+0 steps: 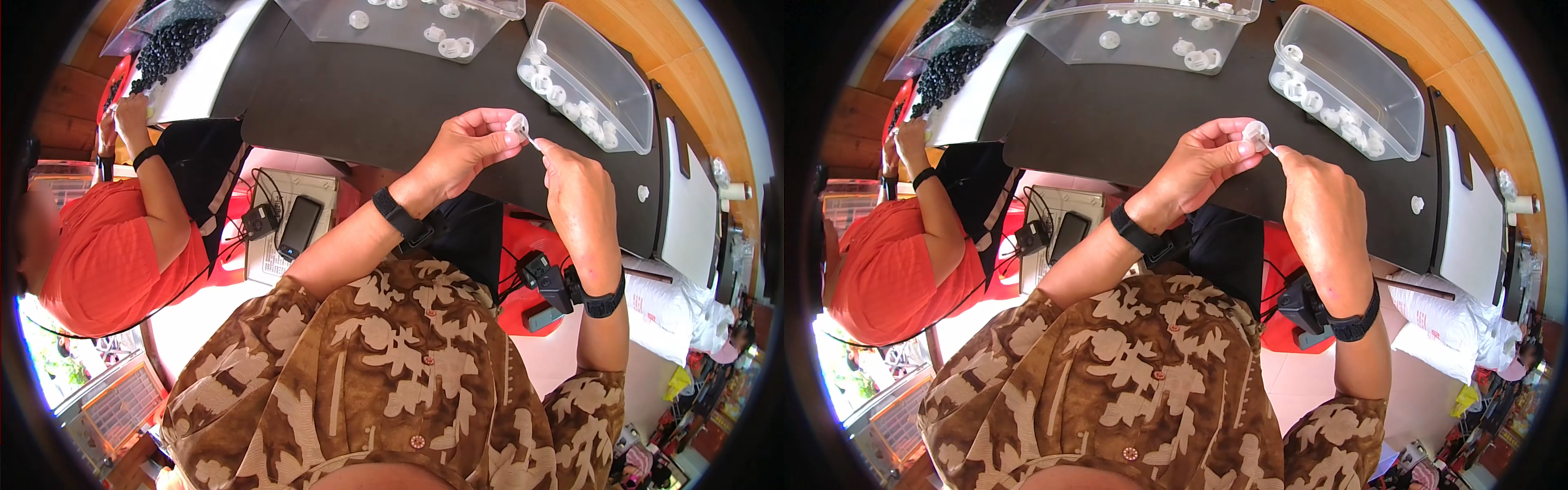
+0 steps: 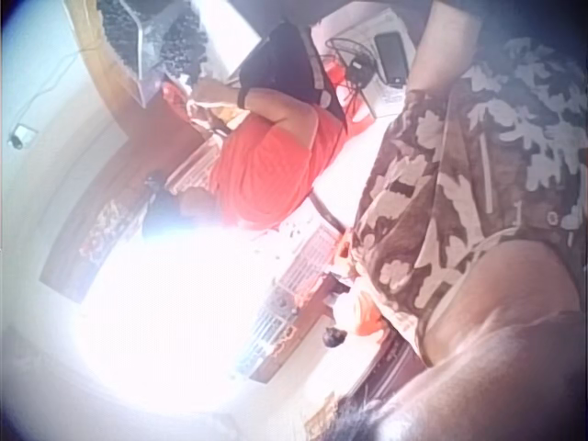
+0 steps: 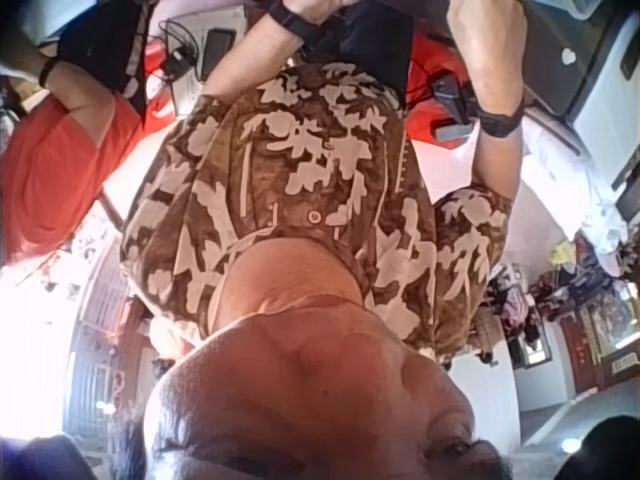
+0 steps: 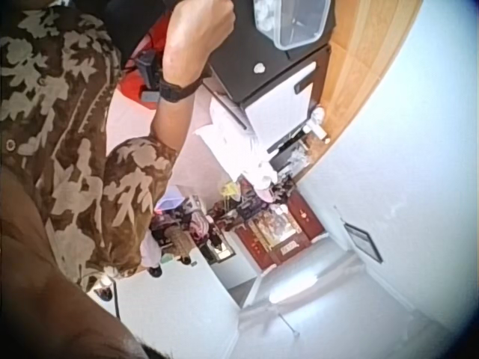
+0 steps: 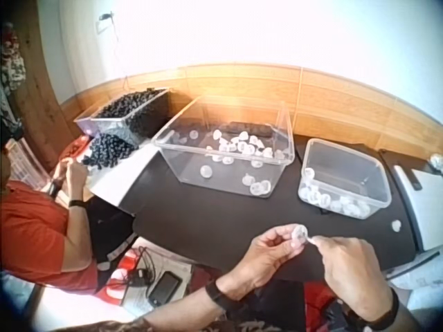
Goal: Assembling small white plastic circular components using a thin metal assembly tool.
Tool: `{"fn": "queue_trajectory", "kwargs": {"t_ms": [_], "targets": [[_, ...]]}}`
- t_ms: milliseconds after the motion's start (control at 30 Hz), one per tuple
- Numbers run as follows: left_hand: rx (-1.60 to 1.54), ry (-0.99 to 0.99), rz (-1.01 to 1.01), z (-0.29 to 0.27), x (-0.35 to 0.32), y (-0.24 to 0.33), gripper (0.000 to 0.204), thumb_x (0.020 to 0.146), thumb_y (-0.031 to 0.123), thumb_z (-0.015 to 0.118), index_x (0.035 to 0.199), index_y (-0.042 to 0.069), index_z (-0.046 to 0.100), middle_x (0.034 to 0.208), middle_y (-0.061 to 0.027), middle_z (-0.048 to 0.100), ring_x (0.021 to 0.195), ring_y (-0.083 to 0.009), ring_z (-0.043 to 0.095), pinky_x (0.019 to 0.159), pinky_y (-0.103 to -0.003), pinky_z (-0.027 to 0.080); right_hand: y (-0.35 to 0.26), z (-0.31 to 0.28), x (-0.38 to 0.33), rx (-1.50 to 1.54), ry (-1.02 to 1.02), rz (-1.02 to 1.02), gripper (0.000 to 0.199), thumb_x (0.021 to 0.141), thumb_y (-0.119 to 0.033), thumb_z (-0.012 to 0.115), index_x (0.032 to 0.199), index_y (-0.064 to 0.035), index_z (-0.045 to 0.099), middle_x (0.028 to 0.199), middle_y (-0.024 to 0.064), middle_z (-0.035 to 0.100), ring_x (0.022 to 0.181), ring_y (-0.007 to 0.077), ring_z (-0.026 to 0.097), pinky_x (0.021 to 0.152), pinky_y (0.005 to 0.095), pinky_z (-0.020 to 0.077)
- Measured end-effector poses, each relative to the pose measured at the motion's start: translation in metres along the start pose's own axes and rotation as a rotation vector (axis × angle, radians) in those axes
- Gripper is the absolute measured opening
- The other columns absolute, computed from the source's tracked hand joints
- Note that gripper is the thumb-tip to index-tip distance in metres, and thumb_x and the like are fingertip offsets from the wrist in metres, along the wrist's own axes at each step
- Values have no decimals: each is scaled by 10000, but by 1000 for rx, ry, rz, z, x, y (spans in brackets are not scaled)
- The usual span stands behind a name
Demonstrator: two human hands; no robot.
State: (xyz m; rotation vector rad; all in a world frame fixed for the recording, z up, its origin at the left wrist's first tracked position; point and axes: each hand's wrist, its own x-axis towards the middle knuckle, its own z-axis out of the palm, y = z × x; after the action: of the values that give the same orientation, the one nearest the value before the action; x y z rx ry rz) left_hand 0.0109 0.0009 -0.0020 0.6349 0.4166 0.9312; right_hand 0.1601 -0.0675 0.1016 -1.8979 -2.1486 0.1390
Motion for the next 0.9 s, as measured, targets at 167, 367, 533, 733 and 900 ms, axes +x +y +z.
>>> {"fn": "queue_trajectory", "kwargs": {"t_ms": [167, 367, 533, 733, 900], "targets": [[4, -8, 6, -1, 0, -1, 306, 882, 53, 652, 1177, 26, 576, 1096, -93, 642, 1018, -191, 633, 908, -306, 530, -1, 1, 1, -27, -8, 3, 235, 871, -44, 522, 1061, -33, 660, 854, 165, 670, 755, 346, 654, 655, 418, 531], [18, -1, 5, -1, 0, -2, 300, 878, 40, 653, 1170, 32, 584, 1094, -96, 644, 1017, -194, 635, 902, -308, 531, -1, 4, 2, -71, 39, -63, 247, 850, -29, 527, 1058, -31, 658, 849, 155, 671, 742, 340, 656, 647, 411, 533], [33, 0, 3, 0, -2, -2, 305, 875, 34, 654, 1172, 34, 584, 1090, -96, 646, 1022, -199, 636, 903, -307, 530, -3, 2, 4, -183, -1, -76, 260, 828, -31, 524, 1050, -36, 658, 836, 144, 668, 741, 330, 659, 646, 414, 530], [34, 8, 3, -1, -1, -2, 301, 877, 39, 653, 1170, 28, 582, 1090, -95, 645, 1019, -199, 638, 894, -301, 535, -5, -10, 1, -274, 10, -77, 252, 825, -43, 530, 1033, -74, 668, 810, 109, 654, 739, 310, 657, 628, 400, 525], [32, 11, 10, 0, -1, -1, 300, 881, 50, 652, 1170, 24, 578, 1087, -95, 645, 1011, -199, 640, 888, -296, 539, -2, -12, 0, -282, 74, -126, 233, 831, -55, 543, 1021, -96, 672, 787, 84, 627, 734, 287, 643, 624, 388, 519]]}}
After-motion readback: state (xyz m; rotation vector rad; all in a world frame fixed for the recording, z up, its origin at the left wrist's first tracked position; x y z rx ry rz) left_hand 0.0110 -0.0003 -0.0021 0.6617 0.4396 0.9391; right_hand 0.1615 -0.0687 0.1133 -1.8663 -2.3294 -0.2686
